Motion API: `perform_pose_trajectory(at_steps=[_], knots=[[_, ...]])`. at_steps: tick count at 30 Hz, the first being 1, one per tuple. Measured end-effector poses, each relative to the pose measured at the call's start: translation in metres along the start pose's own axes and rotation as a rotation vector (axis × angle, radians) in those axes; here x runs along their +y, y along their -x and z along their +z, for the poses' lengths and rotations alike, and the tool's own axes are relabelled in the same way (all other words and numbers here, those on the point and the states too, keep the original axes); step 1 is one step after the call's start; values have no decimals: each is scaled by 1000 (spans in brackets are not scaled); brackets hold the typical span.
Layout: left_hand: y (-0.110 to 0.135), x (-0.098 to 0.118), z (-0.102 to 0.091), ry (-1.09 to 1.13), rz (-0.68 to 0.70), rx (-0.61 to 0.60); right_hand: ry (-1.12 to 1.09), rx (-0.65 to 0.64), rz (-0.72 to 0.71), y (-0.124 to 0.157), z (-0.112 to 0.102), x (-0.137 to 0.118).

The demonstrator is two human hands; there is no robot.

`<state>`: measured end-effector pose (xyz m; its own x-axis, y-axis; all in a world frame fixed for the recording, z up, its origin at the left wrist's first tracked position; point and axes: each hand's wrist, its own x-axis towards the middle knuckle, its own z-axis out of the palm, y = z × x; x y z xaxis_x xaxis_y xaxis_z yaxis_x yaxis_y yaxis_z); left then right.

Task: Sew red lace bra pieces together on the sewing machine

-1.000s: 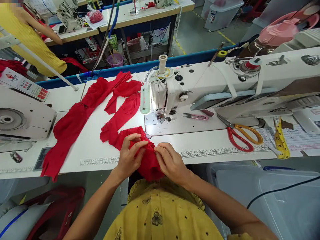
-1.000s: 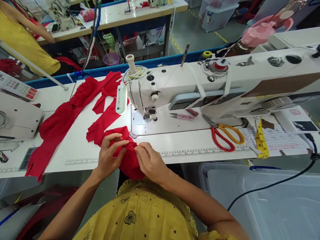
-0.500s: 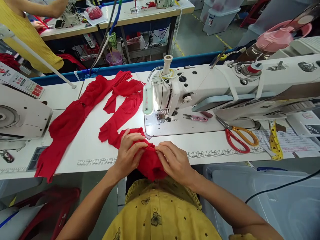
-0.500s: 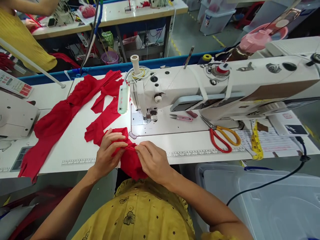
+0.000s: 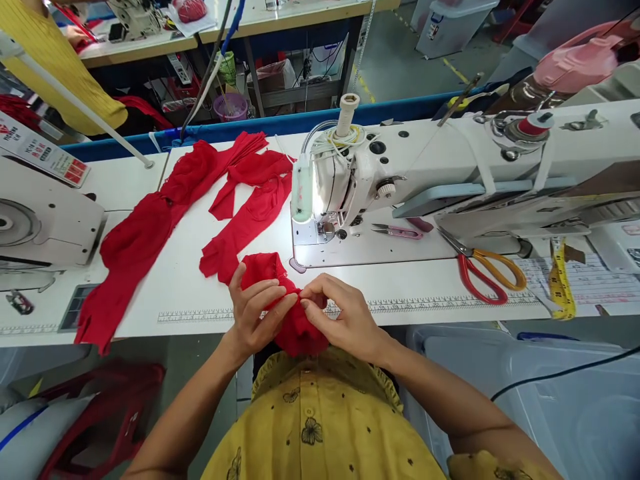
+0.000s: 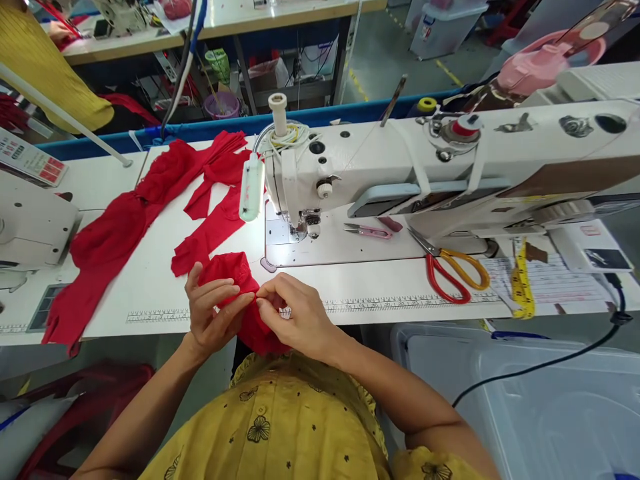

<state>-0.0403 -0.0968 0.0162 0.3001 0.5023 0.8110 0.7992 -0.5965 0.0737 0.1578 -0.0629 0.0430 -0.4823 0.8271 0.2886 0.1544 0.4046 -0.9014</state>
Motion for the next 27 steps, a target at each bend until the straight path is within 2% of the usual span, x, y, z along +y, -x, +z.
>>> perform_pose_trajectory(at_steps=[7, 11, 14, 17, 20, 22, 25, 27], knots=[[1, 0, 4, -4, 75, 2, 127, -80, 42, 0, -2, 1], [-3, 4, 7, -2, 44, -12, 252, -44, 19, 0, 4, 2], [-6, 8, 10, 22, 0, 0, 140, -20, 33, 2, 4, 2], [-8, 11, 12, 58, -24, -1, -63, -56, 106, 5, -1, 5], [-10, 14, 14, 108, -52, -15, -121, -99, 153, 9, -5, 9], [-11, 15, 16, 138, -87, -39, -48, -84, 112, 11, -4, 13], [-11, 16, 19, 175, -140, -92, 187, -7, -66, 13, 0, 17], [-10, 15, 20, 183, -166, -117, 276, 31, -130, 14, 2, 20]])
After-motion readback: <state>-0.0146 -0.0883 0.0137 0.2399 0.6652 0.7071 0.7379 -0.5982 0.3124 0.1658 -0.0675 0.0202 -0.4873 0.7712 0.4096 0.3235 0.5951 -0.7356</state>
